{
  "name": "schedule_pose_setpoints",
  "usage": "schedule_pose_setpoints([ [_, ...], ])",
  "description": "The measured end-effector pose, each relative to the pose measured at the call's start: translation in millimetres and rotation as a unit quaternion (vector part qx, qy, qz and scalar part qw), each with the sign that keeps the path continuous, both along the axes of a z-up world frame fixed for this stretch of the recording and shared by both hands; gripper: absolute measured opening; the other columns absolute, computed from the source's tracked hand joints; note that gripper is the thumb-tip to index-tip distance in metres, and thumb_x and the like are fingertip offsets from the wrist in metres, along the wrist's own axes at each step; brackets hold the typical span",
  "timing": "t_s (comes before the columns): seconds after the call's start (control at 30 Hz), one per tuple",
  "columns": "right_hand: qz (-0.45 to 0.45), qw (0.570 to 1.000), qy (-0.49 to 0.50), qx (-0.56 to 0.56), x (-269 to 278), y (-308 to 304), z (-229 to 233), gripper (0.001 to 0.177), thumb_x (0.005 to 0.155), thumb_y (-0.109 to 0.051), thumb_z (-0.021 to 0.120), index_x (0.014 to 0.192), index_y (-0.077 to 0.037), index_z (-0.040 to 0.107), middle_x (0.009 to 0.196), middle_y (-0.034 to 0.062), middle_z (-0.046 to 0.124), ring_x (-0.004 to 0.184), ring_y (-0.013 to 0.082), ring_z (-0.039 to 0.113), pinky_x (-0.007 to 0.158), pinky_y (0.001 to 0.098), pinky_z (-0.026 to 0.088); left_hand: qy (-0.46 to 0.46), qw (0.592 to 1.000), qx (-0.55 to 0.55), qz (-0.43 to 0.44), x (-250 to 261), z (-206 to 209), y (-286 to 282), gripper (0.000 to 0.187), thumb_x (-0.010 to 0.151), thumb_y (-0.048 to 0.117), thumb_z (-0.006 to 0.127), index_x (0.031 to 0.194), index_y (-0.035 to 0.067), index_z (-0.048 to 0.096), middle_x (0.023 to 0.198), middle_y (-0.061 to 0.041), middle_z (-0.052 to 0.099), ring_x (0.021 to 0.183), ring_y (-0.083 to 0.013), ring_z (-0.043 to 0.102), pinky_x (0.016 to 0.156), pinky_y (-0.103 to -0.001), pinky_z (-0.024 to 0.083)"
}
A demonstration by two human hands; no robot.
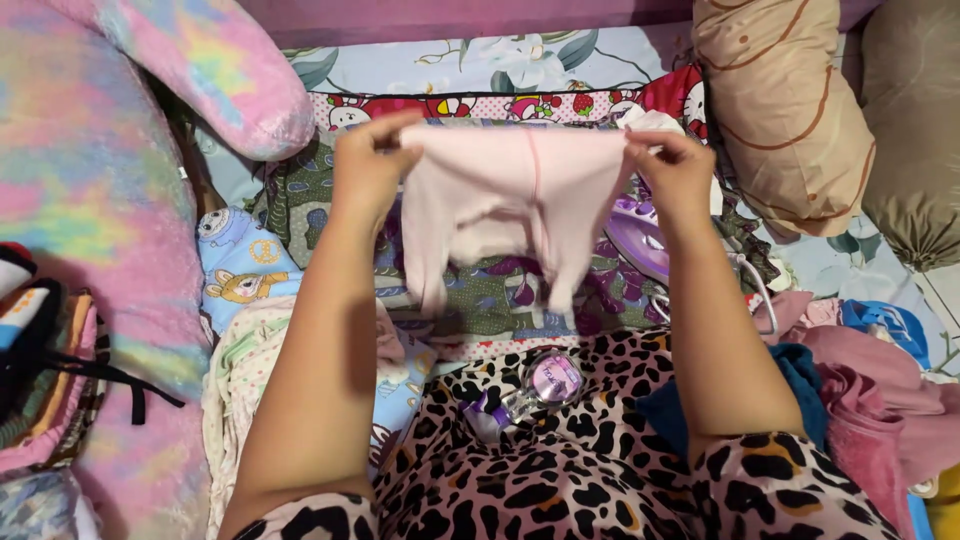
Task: The person irons several small pieces of clothing on a bed. They smooth and press a white top, a yellow and white baby onesie, and a pink long-sleeved shirt using a purple iron, folding each item after ironing.
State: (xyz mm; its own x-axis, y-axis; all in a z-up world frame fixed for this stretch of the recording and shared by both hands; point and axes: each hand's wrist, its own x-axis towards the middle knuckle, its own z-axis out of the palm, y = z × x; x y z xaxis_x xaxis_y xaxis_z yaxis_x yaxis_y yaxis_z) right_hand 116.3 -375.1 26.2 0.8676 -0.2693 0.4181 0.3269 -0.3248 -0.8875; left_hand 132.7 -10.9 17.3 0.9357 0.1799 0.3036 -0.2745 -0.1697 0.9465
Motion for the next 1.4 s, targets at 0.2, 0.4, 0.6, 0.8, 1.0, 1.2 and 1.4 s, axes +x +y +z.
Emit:
schedule_pose_setpoints([
  [0.2, -0.009, 0.987, -0.132, -0.091, 11.4, -11.5, -10.8, 0.024, 0.087, 0.009, 0.081, 0.102, -0.009, 0.082, 0.090, 0.0072, 0.072, 0.089, 0.0157, 0.065, 0.083, 0.0264, 0.051, -0.118, 0.990, 0.073, -0.008, -8.6, 10.0, 15.9, 0.032, 0.083, -0.003, 0.079, 0.110, 0.015, 0.080, 0.100, -0.010, 0.074, 0.105, -0.0249, 0.067, 0.102, -0.039, 0.046],
  [0.4, 0.010, 0.992, 0.093, -0.084, -35.5, 2.5, -99.0, 0.019, 0.089, 0.002, 0.077, 0.103, -0.010, 0.080, 0.095, 0.0129, 0.075, 0.092, 0.0231, 0.069, 0.087, 0.0363, 0.053, 0.133, 0.982, 0.135, -0.004, -53.3, -106.1, 17.4, 0.030, 0.085, 0.002, 0.076, 0.109, 0.019, 0.080, 0.091, -0.011, 0.075, 0.085, -0.0290, 0.073, 0.086, -0.041, 0.055],
  [0.6, 0.066, 0.908, 0.277, -0.306, -89.8, 64.1, -148.2, 0.039, 0.080, -0.019, 0.084, 0.118, -0.023, 0.077, 0.113, 0.0096, 0.067, 0.109, 0.0383, 0.069, 0.096, 0.0446, 0.055, 0.312, 0.950, 0.004, -0.014, -103.6, -177.1, -61.0, 0.016, 0.078, 0.033, 0.081, 0.087, 0.020, 0.079, 0.079, -0.004, 0.073, 0.078, -0.0220, 0.071, 0.075, -0.036, 0.054],
  [0.8, 0.078, 0.963, 0.259, 0.011, -115.3, 110.2, -174.7, 0.044, 0.082, -0.003, 0.075, 0.125, -0.014, 0.072, 0.114, 0.0185, 0.074, 0.114, 0.0322, 0.068, 0.099, 0.0428, 0.052, 0.300, 0.928, -0.198, -0.102, -133.3, -133.2, -109.7, 0.047, 0.078, 0.000, 0.059, 0.121, 0.006, 0.078, 0.096, -0.016, 0.066, 0.089, -0.0210, 0.069, 0.091, -0.038, 0.056],
  [1.0, 0.090, 0.957, 0.188, 0.201, -127.2, 94.3, -106.6, 0.046, 0.079, 0.006, 0.046, 0.113, -0.005, 0.075, 0.096, 0.0084, 0.068, 0.093, 0.0176, 0.063, 0.084, 0.0292, 0.052, 0.009, 0.937, 0.350, 0.004, -123.4, -136.8, -111.6, 0.072, 0.058, 0.015, 0.087, 0.127, 0.028, 0.071, 0.115, 0.004, 0.054, 0.105, -0.0177, 0.062, 0.093, -0.041, 0.050],
  [1.2, 0.151, 0.981, 0.114, 0.043, -121.0, 14.9, -32.4, 0.049, 0.071, 0.005, 0.054, 0.113, -0.004, 0.077, 0.111, 0.0132, 0.076, 0.115, 0.0196, 0.064, 0.107, 0.0361, 0.045, -0.028, 0.934, 0.355, -0.017, -78.7, -228.5, -85.0, 0.019, 0.073, 0.026, 0.072, 0.089, 0.021, 0.064, 0.087, 0.005, 0.048, 0.074, -0.0170, 0.055, 0.070, -0.033, 0.042],
  [1.4, 0.054, 0.864, 0.206, -0.456, -113.6, -4.4, 83.8, 0.040, 0.072, 0.000, 0.074, 0.108, -0.017, 0.080, 0.099, 0.0129, 0.077, 0.100, 0.0419, 0.072, 0.093, 0.0527, 0.054, 0.263, 0.914, 0.286, 0.119, -19.7, -116.5, -25.7, 0.014, 0.091, 0.022, 0.068, 0.095, 0.011, 0.061, 0.088, -0.016, 0.070, 0.090, -0.0399, 0.074, 0.072, -0.049, 0.059],
])
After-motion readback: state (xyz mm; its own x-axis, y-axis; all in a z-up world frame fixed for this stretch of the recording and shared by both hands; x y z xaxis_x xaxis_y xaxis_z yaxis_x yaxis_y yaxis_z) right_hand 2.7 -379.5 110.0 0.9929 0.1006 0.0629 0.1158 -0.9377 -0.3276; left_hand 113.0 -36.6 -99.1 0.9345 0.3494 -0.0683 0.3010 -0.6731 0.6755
